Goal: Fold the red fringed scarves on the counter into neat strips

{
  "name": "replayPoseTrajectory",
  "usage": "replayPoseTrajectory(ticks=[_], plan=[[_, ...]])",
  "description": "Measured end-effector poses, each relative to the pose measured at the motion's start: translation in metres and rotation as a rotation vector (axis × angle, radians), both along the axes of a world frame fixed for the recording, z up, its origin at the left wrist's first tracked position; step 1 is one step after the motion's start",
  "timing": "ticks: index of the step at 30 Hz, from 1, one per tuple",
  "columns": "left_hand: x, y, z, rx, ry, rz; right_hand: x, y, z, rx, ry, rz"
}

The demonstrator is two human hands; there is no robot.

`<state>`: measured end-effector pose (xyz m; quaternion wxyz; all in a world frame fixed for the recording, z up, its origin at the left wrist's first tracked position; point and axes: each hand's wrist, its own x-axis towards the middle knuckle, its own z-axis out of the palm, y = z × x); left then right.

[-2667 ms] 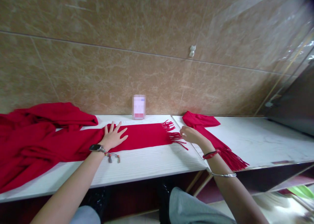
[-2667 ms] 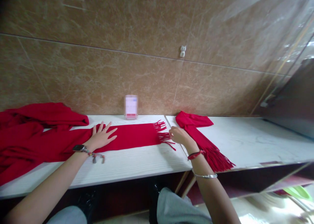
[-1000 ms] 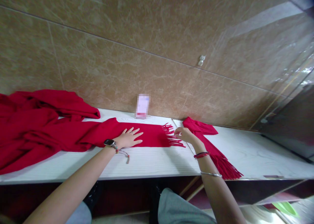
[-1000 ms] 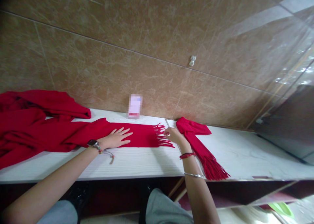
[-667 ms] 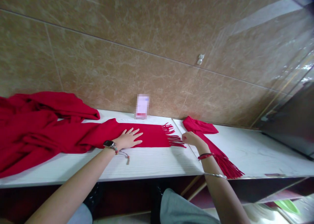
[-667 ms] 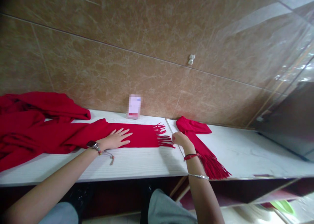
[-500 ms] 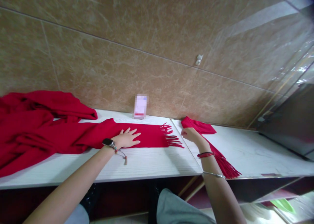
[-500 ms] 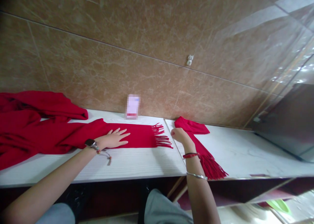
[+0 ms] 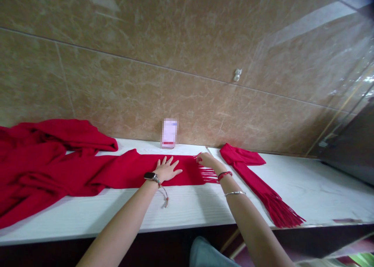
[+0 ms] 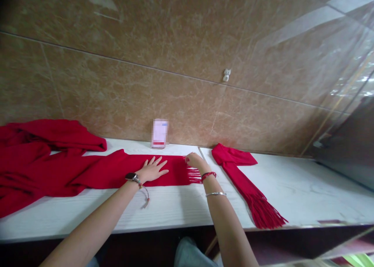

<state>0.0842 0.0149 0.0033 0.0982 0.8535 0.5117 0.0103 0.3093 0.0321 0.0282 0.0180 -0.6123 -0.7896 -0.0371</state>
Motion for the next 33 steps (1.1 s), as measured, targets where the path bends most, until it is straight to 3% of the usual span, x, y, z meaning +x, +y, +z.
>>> replayPoseTrajectory(ticks=[6,9,11,14,16,19,22,26,29,31,33], plan=[[-0.002,0.002,-0.001,-0.018,-0.001,0.026,0.032,-0.005,-0.02,0.059,-0.029,-0.165],[0.0,-0.001,0.0,-0.01,0.003,0.028,0.049,-0.01,-0.022,0.076,-0.042,-0.285],[0.0,-0.003,0.001,-0.007,0.009,0.032,0.051,-0.012,-0.021,0.116,-0.018,-0.29],[0.001,-0.005,0.001,0.003,0.014,0.034,0.035,-0.012,-0.022,0.206,0.137,-0.047],[0.001,-0.005,0.001,0.009,0.014,0.037,0.02,-0.01,-0.027,0.176,0.194,0.121],[0.001,-0.007,0.001,0.015,0.019,0.045,0.008,-0.01,-0.038,0.031,0.112,0.093],[0.001,-0.009,0.0,0.021,0.019,0.042,0.014,-0.014,-0.041,0.021,0.082,-0.024],[-0.008,-0.001,0.004,0.029,0.011,0.033,0.014,-0.026,-0.023,0.18,0.153,-0.048],[-0.028,0.022,0.017,0.117,0.034,-0.025,-0.011,-0.043,-0.001,0.207,0.216,0.177],[-0.044,0.041,0.028,0.136,0.055,-0.131,-0.034,-0.059,0.01,0.165,0.221,0.367],[-0.058,0.058,0.035,0.115,0.064,-0.162,-0.057,-0.077,0.014,0.133,0.185,0.445]])
